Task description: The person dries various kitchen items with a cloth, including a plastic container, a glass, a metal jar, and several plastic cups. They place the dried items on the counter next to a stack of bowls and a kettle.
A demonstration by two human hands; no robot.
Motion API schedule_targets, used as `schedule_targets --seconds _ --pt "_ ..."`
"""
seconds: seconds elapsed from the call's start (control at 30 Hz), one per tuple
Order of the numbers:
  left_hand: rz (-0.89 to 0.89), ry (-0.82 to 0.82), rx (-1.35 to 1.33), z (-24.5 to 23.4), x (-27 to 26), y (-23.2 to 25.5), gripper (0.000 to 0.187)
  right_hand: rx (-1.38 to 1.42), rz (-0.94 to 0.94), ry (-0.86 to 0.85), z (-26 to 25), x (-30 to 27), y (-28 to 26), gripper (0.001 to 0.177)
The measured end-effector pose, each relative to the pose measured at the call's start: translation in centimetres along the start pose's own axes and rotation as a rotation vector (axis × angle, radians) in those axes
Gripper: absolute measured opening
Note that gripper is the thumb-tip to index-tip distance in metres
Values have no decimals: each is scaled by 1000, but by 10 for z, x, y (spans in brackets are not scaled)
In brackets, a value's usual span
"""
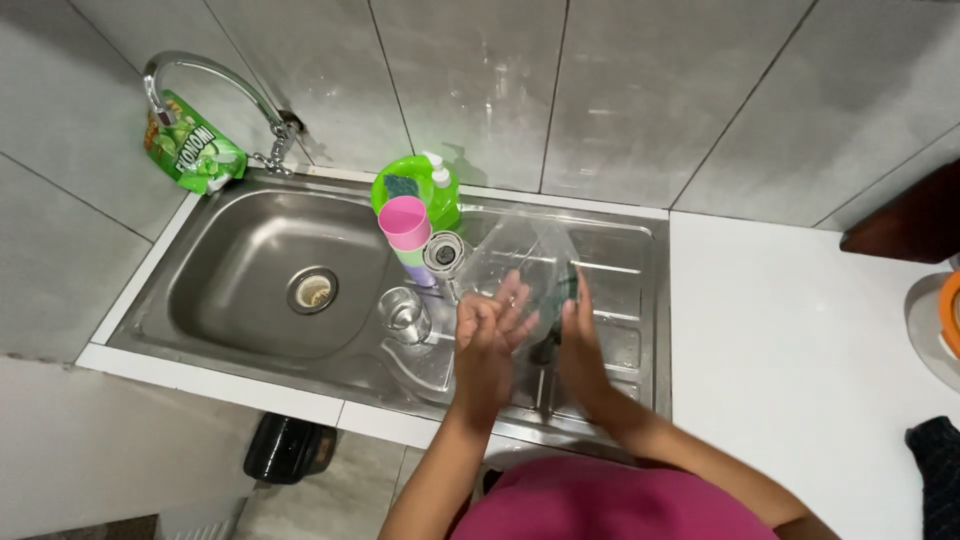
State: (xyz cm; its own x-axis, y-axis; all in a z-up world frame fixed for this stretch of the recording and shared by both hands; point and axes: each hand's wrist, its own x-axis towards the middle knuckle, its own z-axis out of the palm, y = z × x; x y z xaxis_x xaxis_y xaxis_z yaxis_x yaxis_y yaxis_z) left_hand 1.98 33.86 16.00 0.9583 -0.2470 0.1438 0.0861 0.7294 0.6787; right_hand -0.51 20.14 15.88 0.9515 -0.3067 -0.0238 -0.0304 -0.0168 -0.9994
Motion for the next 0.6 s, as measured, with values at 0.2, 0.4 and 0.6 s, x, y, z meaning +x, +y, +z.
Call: schedule_targets --seconds 0.2,0.4,0.6 --pt "-26 78 -128 30 8 -13 16 -92 -657 2 -11 0 35 55" --pt "245 -91 696 35 -3 -6 57 -930 -1068 35 -25 8 38 58" --pt "9 -38 320 29 -7 -46 76 -956 -910 53 -22 21 -39 52"
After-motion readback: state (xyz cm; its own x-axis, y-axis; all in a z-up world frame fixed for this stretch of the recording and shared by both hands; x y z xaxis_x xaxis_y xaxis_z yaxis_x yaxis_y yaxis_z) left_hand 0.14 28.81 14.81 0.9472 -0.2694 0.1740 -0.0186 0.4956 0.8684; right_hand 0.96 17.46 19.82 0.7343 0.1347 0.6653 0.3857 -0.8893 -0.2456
